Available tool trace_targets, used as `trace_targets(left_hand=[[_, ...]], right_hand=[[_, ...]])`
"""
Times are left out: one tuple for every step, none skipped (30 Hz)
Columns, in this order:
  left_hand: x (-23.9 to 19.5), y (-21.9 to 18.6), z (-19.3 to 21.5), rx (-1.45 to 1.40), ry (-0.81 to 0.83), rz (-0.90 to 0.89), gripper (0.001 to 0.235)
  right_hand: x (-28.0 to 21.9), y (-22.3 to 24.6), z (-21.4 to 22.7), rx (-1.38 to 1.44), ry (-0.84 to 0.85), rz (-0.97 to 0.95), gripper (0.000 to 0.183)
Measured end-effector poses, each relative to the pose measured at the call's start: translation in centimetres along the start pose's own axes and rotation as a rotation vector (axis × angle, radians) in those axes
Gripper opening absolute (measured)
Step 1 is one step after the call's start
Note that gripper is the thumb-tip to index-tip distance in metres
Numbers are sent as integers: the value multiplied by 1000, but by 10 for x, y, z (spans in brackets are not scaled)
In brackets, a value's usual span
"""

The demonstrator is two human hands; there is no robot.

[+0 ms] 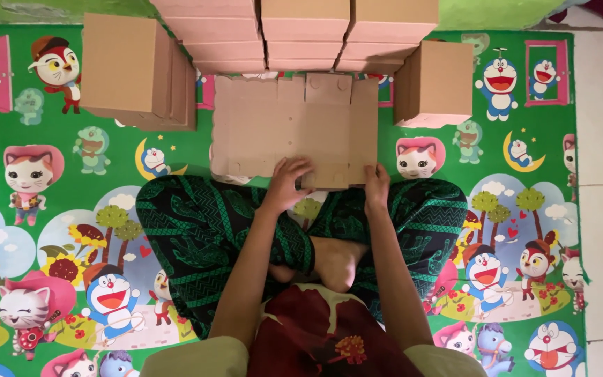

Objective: A person is sitting on the floor and folding flat cardboard sheets into small boxes, then stacking them.

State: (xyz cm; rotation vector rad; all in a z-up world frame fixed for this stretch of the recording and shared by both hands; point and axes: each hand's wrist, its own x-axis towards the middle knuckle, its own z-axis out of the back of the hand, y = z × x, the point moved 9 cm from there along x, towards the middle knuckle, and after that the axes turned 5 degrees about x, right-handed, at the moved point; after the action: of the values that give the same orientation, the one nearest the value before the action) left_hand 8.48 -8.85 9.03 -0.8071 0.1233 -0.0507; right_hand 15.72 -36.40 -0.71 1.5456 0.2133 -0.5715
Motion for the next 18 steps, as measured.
trace_targets(left_hand=[[1,4,-3,0,1,-2,65],[0,9,-7,-36,4,0,61],[0,13,-11,-71,7,2,58],[0,14,-11,-71,7,2,58],[0,15,-12,-90,1,-1,58],[0,15,-12,-110,-6,-3,57],[1,20,-17,-111,-6,-2,57],[2,24,-21,-103,-18,-12,60],[3,27,-24,-95,-29,-21,63],[3,28,-25,-96,-29,-22,63],[3,28,-23,-95,-50,-25,63],[3,28,-21,-93,-71,-30,64],[4,30,-22,-92,-69,-31,64],[4,31,-23,-86,-75,-37,65],[4,33,-23,-79,-80,-44,66],[4,29,-20,-79,-79,-44,66],[4,25,-16,-102,-86,-39,67],[4,21,-12,-126,-94,-35,68]], right_hand=[[-3,4,-1,1,-1,1,34],[-6,9,-2,-27,-7,11,36],[-9,14,-3,-54,-13,21,39],[-10,14,-4,-54,-13,21,39],[-10,15,-5,-75,-10,25,38],[-10,15,-5,-98,-8,28,37],[-15,19,-7,-99,-7,28,37],[-19,24,-8,-104,-14,26,38],[-24,29,-9,-110,-22,24,40],[-25,30,-10,-110,-22,24,40],[-27,31,-10,-116,-27,22,39],[-29,33,-10,-121,-33,21,38],[-35,42,-12,-120,-34,20,38],[-42,46,-16,75,-18,-36,43],[-49,50,-21,270,-1,-92,51],[-47,50,-18,271,-2,-93,51],[-47,46,-21,463,40,-156,42],[-47,43,-25,655,82,-220,34]])
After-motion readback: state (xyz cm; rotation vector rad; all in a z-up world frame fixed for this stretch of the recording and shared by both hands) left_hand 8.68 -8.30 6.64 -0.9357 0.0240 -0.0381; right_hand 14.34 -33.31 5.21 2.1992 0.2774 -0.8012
